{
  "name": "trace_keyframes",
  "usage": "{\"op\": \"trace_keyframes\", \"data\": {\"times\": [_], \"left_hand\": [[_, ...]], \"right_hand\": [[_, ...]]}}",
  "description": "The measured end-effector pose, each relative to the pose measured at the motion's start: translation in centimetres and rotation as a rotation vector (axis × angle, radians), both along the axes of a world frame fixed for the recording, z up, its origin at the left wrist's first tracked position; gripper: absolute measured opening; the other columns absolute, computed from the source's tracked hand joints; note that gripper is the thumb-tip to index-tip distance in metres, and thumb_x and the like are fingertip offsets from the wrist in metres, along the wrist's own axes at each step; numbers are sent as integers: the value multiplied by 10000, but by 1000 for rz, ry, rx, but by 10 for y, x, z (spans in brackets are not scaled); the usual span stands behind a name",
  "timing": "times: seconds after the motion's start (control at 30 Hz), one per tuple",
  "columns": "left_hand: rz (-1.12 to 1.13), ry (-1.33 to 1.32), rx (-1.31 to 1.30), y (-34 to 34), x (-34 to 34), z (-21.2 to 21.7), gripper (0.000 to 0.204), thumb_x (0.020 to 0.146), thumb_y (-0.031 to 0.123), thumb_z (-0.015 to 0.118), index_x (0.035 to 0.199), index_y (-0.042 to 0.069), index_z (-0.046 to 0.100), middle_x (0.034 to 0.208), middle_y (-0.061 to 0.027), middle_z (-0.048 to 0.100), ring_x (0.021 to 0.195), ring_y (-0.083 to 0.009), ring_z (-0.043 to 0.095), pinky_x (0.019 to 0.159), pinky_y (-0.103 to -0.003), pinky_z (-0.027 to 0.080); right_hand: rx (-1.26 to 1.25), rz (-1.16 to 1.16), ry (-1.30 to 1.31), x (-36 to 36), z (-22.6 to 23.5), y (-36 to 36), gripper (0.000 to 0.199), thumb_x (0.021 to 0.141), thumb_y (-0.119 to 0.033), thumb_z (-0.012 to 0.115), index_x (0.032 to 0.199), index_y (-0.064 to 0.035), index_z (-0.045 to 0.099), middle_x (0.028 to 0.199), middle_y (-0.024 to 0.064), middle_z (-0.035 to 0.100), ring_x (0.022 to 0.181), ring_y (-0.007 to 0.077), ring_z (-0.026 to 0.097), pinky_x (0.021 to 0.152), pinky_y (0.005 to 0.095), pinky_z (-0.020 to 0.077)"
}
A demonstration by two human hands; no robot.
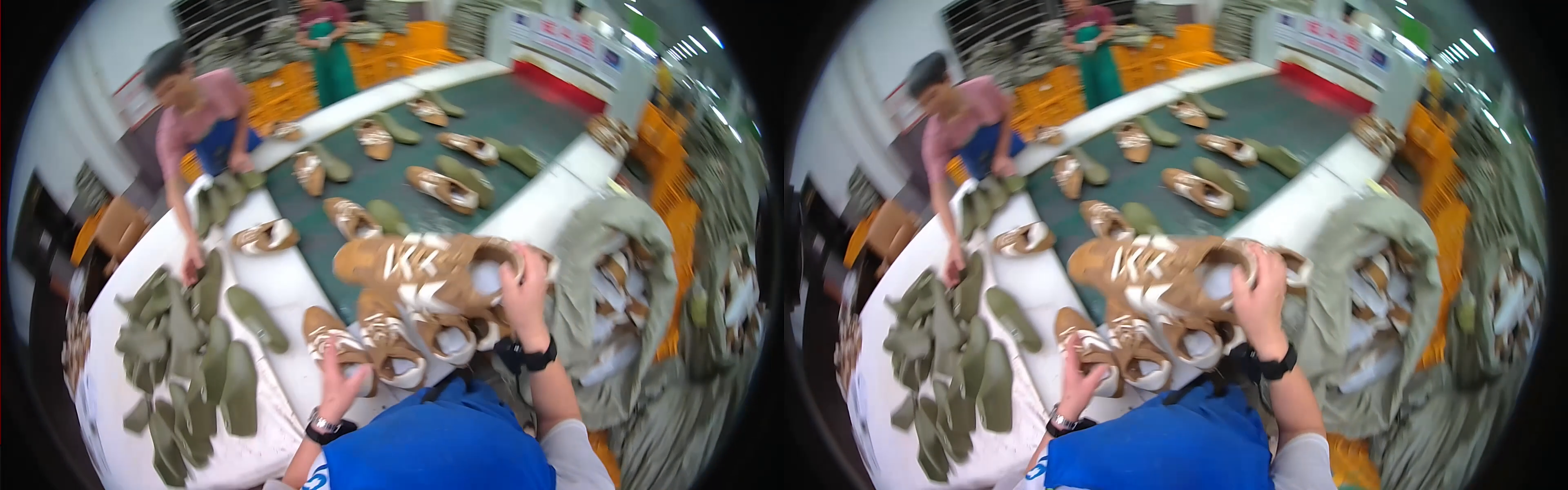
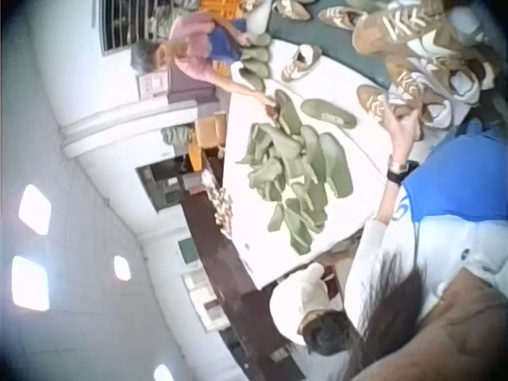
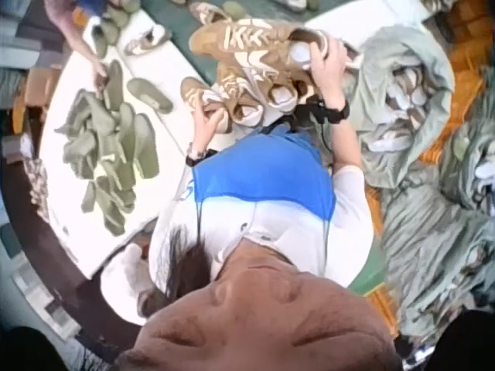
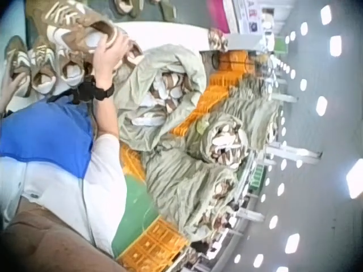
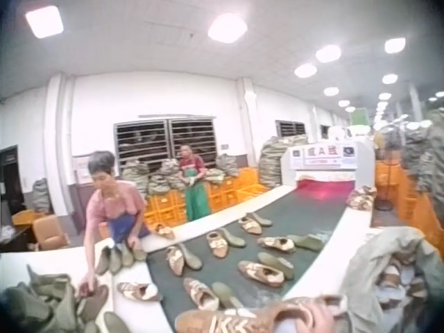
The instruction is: Picking shoes from bags and placing them on a conveyor belt along with corresponding shoe lasts.
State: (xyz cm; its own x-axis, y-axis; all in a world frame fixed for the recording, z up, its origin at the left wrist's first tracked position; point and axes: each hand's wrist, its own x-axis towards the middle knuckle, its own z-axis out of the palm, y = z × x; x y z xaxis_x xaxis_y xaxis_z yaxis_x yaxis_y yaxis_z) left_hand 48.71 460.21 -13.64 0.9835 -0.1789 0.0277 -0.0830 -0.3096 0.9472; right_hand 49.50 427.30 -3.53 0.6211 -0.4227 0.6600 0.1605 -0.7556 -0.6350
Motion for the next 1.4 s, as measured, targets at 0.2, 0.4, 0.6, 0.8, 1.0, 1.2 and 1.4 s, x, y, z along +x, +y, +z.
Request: {"op": "trace_keyframes", "data": {"times": [0.2, 0.4, 0.6, 0.8, 1.0, 1.2, 1.4], "left_hand": [[133, 537, -989, 0, 24, 26, 330, 848, 99, 514, 1167, 23, 471, 1096, -81, 573, 980, -223, 569, 827, -406, 477], [191, 474, -890, 79, 91, 11, 232, 809, 86, 553, 1038, 45, 556, 947, -47, 609, 847, -161, 601, 674, -308, 515], [849, 251, -1018, 185, 233, -36, 174, 835, 236, 563, 970, 139, 512, 733, 45, 506, 690, -118, 496, 788, -376, 386], [237, 344, -881, 52, 171, -7, 182, 833, 101, 545, 1010, 76, 512, 873, -46, 597, 800, -152, 571, 710, -287, 474], [-289, 551, -619, -41, 92, 41, 191, 861, 69, 536, 1046, 27, 521, 965, -99, 616, 900, -183, 600, 792, -291, 488], [-224, 422, -336, -86, 61, 80, 192, 833, 18, 522, 1024, -8, 523, 936, -103, 604, 843, -161, 590, 767, -252, 482], [-372, 502, -378, -127, 57, 79, 203, 852, 5, 495, 1055, -5, 488, 941, -109, 592, 847, -163, 580, 788, -267, 485]], "right_hand": [[-44, 826, 614, 0, -11, 119, 677, 764, -292, 672, 1302, -32, 355, 1037, 155, 492, 836, 247, 530, 720, 329, 456], [356, 753, 659, -19, -29, 52, 483, 803, -93, 626, 1247, -24, 449, 997, 89, 541, 733, 117, 563, 653, 229, 477], [444, 169, 340, -52, -55, -50, 305, 833, -73, 545, 1132, -16, 525, 854, 21, 553, 645, 68, 519, 567, 202, 434], [572, -701, -42, -192, -257, -260, 259, 852, -89, 467, 1093, 1, 500, 897, 97, 587, 795, 205, 575, 704, 286, 454], [-456, 4, 1170, -263, -443, -232, 483, 700, -155, 618, 1165, -61, 529, 1272, 117, 494, 1121, 306, 491, 941, 395, 400], [333, -160, 1162, -146, -432, -194, 426, 733, -188, 602, 1135, -57, 542, 1212, 108, 522, 1067, 280, 508, 917, 380, 408], [835, -253, 840, -128, -404, -116, 370, 773, -228, 584, 1098, -52, 557, 1140, 98, 555, 1003, 248, 529, 888, 362, 417]]}}
